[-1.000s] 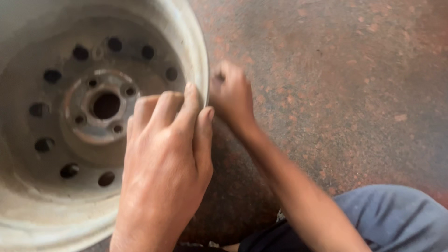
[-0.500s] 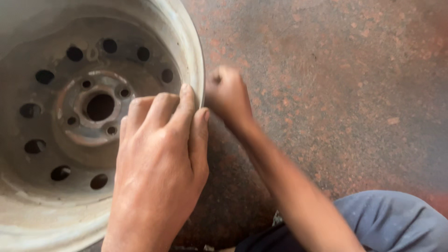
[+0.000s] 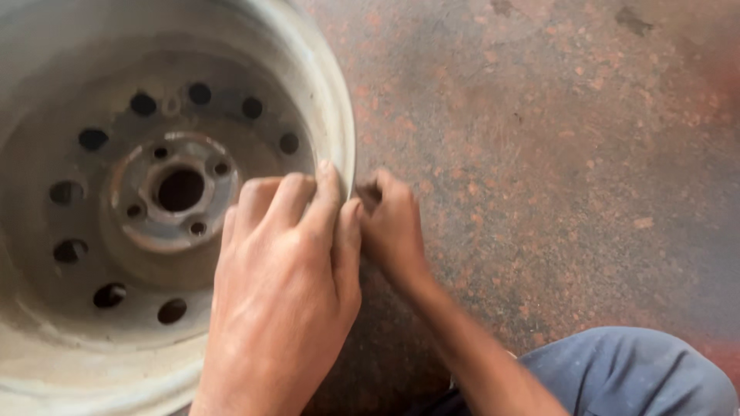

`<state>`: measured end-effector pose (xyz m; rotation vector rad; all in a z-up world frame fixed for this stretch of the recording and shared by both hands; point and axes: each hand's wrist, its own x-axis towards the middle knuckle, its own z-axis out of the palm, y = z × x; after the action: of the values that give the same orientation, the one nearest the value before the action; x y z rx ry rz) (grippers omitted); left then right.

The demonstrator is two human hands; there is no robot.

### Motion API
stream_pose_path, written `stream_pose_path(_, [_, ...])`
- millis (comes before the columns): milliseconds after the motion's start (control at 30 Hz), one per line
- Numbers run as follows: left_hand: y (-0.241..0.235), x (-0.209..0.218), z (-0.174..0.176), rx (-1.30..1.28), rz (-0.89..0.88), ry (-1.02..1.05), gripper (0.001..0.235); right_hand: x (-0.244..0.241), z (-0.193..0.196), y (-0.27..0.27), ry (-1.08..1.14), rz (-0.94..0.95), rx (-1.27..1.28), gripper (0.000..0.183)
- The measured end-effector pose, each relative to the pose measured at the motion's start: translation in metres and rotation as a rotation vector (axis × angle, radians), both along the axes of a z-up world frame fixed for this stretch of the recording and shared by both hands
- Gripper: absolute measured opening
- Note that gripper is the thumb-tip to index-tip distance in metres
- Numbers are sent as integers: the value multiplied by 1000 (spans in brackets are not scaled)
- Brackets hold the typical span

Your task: The person scrubs the outer edge and inner surface of a metal wheel rim using a small abrasive pad. They rotate the rim to access different sections and continue scrubbing the inner lip and face of the rim.

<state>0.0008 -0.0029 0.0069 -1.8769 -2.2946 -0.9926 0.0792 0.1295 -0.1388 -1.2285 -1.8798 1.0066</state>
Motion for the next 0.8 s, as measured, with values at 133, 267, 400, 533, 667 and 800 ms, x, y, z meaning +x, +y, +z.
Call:
stream_pose_path(133, [-7,4,-5,-26,6,-27,35,-15,-1,34,120,95,-136,17])
stream_pose_path(267, [0,0,4,-8,-4,-50,37,-3,-2,6,15,32,107,20])
stream_pose_path(400, [-3,4,-9,-53,4,-8,40,-8,-2,26,142,114,-111,16])
stream_pose_path(533, [-2,1,-3,4,-37,113,48,-3,9,-3,22,32,-14,35])
stream_pose_path(667, [2,-3,-18,-89,-56,93,49,0,1,-1,48,62,-106,34])
stream_pose_path(800, [-2,-3,-6,-81,-58,28,48,-2,10,-2,54,38,-124,41])
